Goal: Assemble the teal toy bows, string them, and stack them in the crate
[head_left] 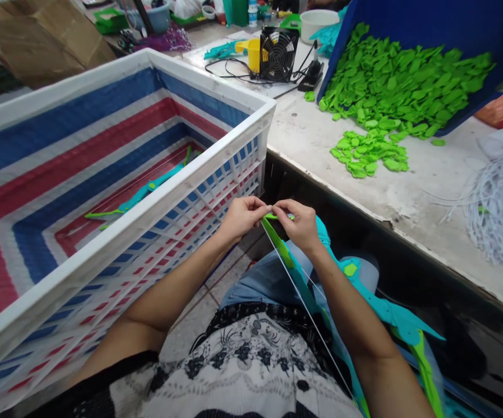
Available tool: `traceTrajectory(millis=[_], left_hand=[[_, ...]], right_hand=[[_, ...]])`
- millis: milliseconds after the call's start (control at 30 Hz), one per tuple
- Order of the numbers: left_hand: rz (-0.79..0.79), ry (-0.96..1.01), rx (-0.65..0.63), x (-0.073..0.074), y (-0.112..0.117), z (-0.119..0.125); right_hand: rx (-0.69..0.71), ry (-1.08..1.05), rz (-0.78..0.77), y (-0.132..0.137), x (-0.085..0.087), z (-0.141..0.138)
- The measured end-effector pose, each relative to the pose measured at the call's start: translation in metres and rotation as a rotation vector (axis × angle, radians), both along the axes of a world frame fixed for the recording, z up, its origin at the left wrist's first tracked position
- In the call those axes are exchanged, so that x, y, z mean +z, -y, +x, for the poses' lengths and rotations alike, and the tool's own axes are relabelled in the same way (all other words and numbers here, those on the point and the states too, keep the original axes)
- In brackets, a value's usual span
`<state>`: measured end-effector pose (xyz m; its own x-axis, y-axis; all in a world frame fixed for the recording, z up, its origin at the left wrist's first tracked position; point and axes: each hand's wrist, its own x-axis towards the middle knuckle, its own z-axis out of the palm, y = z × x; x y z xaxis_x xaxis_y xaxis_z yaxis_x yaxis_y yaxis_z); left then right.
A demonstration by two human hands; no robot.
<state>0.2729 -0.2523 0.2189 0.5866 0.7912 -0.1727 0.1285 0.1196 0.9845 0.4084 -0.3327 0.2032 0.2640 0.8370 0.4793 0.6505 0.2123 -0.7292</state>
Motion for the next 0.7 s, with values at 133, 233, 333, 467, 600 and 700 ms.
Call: traceTrajectory(millis=[133, 233, 333, 467, 600, 700], left_hand=[[-0.020, -0.021, -0.154, 0.003, -0.004, -0.010], [0.073, -0.041, -0.158, 0.001, -0.003, -0.012], [0.227, -0.149, -0.109, -0.003, 0.000, -0.012], [0.396, -0.311, -0.156, -0.008, 0.001, -0.014], [0.462, -0.310, -0.300, -0.013, 0.003, -0.024], [0.542, -0.375, -0.319, -0.013, 0.008, -0.037]], right_hand=[[0.013, -0.096, -0.004, 0.003, -0.002, -0.003], [0.017, -0.107, 0.003, 0.004, -0.005, -0.005], [0.027, -0.092, 0.012, 0.006, -0.010, -0.006], [0.059, 0.007, 0.010, 0.010, -0.021, -0.005], [0.087, 0.236, -0.005, 0.010, -0.031, -0.012], [-0.030, 0.353, -0.065, 0.005, -0.036, -0.026]])
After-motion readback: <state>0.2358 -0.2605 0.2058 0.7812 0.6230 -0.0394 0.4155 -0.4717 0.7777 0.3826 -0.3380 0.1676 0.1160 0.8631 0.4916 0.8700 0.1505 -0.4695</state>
